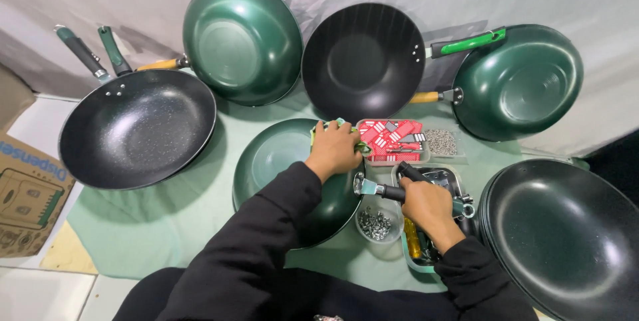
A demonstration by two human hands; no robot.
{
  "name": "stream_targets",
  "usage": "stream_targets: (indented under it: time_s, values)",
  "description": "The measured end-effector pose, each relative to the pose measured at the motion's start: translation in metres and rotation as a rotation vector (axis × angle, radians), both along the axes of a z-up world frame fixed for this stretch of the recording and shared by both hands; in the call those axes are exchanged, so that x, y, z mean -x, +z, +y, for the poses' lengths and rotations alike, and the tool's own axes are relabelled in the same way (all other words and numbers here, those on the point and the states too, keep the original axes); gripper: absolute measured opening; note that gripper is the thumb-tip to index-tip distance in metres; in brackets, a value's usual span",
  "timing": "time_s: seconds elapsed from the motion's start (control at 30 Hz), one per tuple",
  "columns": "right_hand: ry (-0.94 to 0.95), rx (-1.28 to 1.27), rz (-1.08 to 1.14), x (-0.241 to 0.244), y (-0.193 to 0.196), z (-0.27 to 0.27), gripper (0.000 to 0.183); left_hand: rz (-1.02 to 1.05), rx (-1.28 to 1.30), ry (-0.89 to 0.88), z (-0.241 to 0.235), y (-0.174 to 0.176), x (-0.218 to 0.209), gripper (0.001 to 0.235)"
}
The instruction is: Wiping a wok clean and then attaching a metal handle bracket using screws and a screwdriver.
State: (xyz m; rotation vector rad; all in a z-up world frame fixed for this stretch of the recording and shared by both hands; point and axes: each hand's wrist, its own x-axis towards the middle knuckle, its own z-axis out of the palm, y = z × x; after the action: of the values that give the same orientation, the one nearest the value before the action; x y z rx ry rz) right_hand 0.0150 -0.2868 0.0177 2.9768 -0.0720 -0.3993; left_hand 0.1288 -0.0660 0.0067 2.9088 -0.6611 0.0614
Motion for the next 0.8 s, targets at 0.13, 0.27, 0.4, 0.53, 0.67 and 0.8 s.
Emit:
stream_targets:
  time_s: [0.13,0.27,0.4,0.53,0.67,0.8]
  values:
    - [0.008,0.009,-0.005,-0.003,-0.006,-0.002,0.043,0.131,-0.037,0.043,-0.002,-0.001,-0.03,0.052]
    - [0.003,0.001,-0.023,-0.007,-0.016,-0.008,0.042,0.265,-0.024,0.126,0.009,-0.004,-0.056,0.053]
    - [0.021,-0.016,-0.033,-0.011,-0.025,-0.014,0.042,0.448,0.023,0.24,0.035,0.028,-0.057,0.059]
    - [0.013,-0.003,-0.026,-0.01,-0.018,-0.009,0.043,0.483,0.09,0.32,0.065,0.023,-0.068,0.064]
    - [0.0,-0.027,-0.014,-0.008,-0.012,-0.007,0.042,0.543,0.16,0.43,0.101,0.006,-0.075,0.068]
    - [-0.003,-0.027,0.017,-0.008,-0.007,-0.004,0.044,0.591,0.29,0.468,0.136,-0.009,-0.07,0.073]
